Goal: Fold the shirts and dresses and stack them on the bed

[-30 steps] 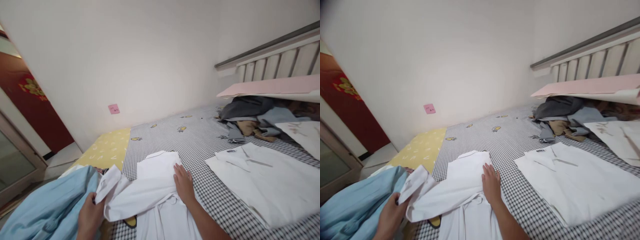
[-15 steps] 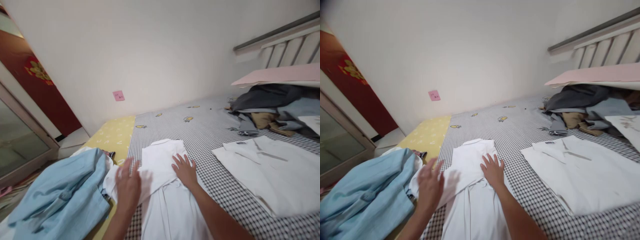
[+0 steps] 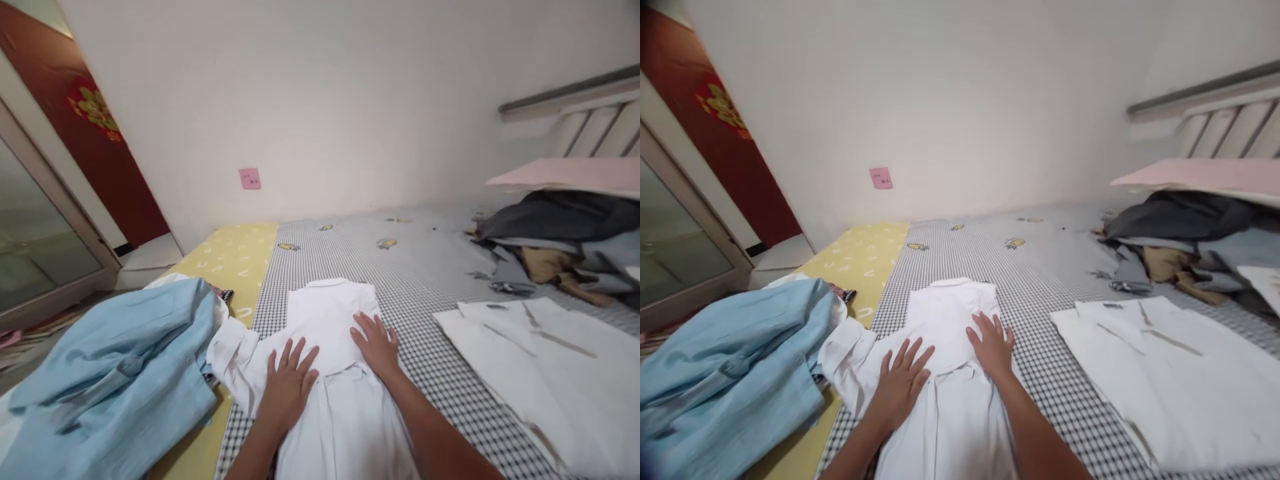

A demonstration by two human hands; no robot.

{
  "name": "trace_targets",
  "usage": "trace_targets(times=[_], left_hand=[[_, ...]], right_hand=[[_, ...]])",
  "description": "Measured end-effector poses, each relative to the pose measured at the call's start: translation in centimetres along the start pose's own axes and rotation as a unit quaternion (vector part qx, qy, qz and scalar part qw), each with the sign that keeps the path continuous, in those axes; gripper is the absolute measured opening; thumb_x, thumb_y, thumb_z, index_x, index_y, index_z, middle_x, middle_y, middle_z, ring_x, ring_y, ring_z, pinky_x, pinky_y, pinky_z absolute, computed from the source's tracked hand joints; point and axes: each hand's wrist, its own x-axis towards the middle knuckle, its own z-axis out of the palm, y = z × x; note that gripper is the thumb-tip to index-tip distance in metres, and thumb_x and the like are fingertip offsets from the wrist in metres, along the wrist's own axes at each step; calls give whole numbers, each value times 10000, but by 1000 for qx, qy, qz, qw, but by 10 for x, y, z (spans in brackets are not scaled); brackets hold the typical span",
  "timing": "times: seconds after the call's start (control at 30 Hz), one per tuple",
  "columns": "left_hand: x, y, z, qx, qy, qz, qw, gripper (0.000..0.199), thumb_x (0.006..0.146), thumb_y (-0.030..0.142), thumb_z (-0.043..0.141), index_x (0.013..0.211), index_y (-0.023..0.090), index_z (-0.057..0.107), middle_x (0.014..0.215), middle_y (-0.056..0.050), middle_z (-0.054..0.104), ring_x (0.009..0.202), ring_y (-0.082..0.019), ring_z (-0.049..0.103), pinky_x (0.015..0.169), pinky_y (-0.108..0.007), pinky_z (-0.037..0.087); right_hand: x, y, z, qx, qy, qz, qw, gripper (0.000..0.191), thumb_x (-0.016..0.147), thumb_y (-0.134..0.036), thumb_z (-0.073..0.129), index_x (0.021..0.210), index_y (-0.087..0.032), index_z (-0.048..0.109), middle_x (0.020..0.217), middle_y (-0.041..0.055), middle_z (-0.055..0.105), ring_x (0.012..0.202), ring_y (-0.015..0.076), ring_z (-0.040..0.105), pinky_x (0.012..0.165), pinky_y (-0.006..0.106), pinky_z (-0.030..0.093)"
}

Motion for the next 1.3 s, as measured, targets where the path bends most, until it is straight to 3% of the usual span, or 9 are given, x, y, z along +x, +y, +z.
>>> trace_targets(times=[0.13, 0.23, 0.33, 0.47, 0.57, 0.8, 1.0, 1.3], left_hand=[[0, 1, 10, 5, 47, 10, 999, 478, 1018, 427, 366, 1491, 474, 316, 1576, 33, 413, 1471, -274, 360, 1161, -563, 332], [0, 0, 16, 5, 69, 6, 998, 471, 1013, 427, 380, 1482, 457, 352, 1562, 29, 429, 1455, -283, 387, 1156, -563, 341], [0, -2, 21, 6, 77, 3, 997, 466, 1014, 429, 369, 1479, 449, 368, 1556, 37, 431, 1439, -290, 411, 1143, -576, 350], [1, -2, 26, 12, 94, 5, 995, 473, 1012, 428, 372, 1485, 424, 381, 1555, 34, 428, 1431, -289, 423, 1142, -564, 344], [0, -1, 28, 15, 102, 0, 995, 475, 1011, 427, 379, 1485, 408, 394, 1552, 28, 434, 1434, -288, 417, 1155, -556, 321], [-1, 4, 20, 22, 106, 6, 994, 480, 1015, 407, 381, 1494, 378, 386, 1547, 16, 450, 1430, -302, 421, 1147, -582, 332], [-2, 15, 1, 4, 70, -23, 997, 456, 1008, 411, 405, 1459, 368, 453, 1551, 14, 450, 1453, -294, 388, 1164, -600, 329], [-2, 19, -3, -46, 39, -55, 997, 451, 1015, 429, 382, 1463, 416, 425, 1574, 56, 410, 1480, -271, 343, 1195, -621, 288]], right_hand=[[22, -4, -16, -14, 10, 36, 999, 494, 944, -336, 355, 1384, -264, 568, 1539, 77, 478, 1433, 278, 396, 1149, 607, 245], [39, -19, -26, -51, 50, 0, 997, 536, 959, -292, 292, 1436, -182, 513, 1607, 120, 361, 1494, 259, 282, 1205, 540, 138], [50, -36, -15, -77, 24, -29, 996, 582, 973, -403, 335, 1481, -148, 460, 1626, 140, 315, 1520, 271, 219, 1218, 488, 146], [51, -42, 17, -93, -33, -14, 995, 695, 940, -574, 414, 1536, -216, 386, 1639, 151, 275, 1519, 356, 193, 1197, 594, 149], [49, -38, 27, -109, -48, -16, 993, 688, 957, -603, 363, 1565, -284, 309, 1666, 112, 187, 1535, 342, 117, 1202, 609, 97], [48, -38, 19, -149, -76, -8, 986, 692, 972, -628, 277, 1586, -316, 218, 1685, 74, 103, 1545, 313, 55, 1215, 578, 70], [48, -36, 16, -149, -117, 8, 982, 714, 964, -663, 197, 1597, -337, 146, 1696, 37, 10, 1549, 288, -31, 1221, 550, 10], [43, -33, 16, -140, -83, -11, 987, 723, 958, -672, 197, 1599, -345, 126, 1697, 25, 76, 1549, 309, 12, 1221, 572, 52]])
